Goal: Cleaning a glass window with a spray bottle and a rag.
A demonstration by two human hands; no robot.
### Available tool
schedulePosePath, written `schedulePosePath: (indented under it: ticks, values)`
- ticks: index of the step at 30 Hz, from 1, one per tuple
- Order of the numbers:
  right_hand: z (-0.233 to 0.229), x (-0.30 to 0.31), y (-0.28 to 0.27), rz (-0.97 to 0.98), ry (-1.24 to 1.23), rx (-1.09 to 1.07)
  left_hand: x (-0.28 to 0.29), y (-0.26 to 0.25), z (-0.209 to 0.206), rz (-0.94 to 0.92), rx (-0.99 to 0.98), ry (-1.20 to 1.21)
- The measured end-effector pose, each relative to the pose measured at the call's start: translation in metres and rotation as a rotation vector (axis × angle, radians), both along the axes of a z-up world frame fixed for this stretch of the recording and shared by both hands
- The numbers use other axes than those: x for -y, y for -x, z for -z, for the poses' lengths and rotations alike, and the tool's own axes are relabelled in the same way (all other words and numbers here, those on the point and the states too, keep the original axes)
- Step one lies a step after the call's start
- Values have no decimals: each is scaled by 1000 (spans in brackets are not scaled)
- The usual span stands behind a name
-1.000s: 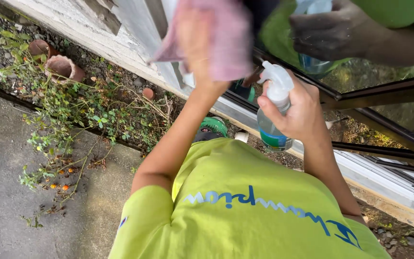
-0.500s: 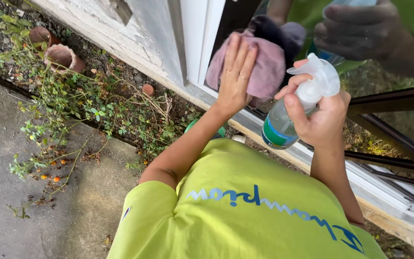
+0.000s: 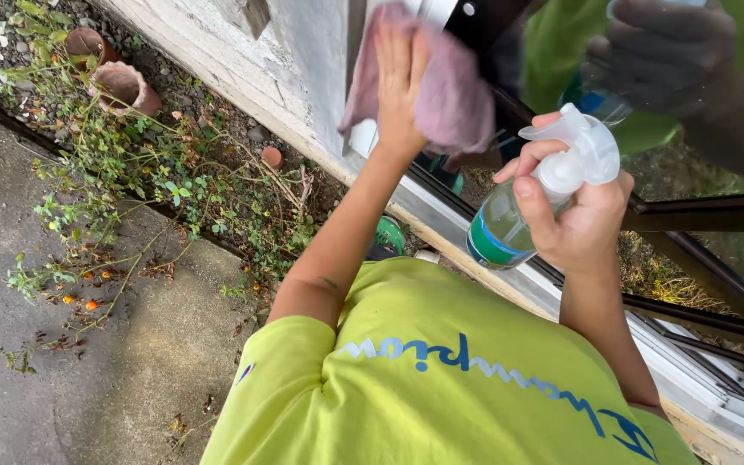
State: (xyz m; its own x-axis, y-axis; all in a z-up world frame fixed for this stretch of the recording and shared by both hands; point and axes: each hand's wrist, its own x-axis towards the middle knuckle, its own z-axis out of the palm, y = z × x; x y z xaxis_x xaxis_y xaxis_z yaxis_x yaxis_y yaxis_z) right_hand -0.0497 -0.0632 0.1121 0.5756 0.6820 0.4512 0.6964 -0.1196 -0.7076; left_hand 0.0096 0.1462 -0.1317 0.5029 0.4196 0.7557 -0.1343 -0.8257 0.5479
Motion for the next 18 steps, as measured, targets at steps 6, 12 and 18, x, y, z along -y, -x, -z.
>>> schedulePosePath:
  ticks: [6,12,18]
  values:
    - [6,-5,1,-9,15,-50,20,4,110,108,-110,177]
    - [6,-24,1,-31,44,-35,-24,-18,-58,129,115,-79]
    - [-17,-52,1,-62,-124,-69,-15,0,-108,218,95,12]
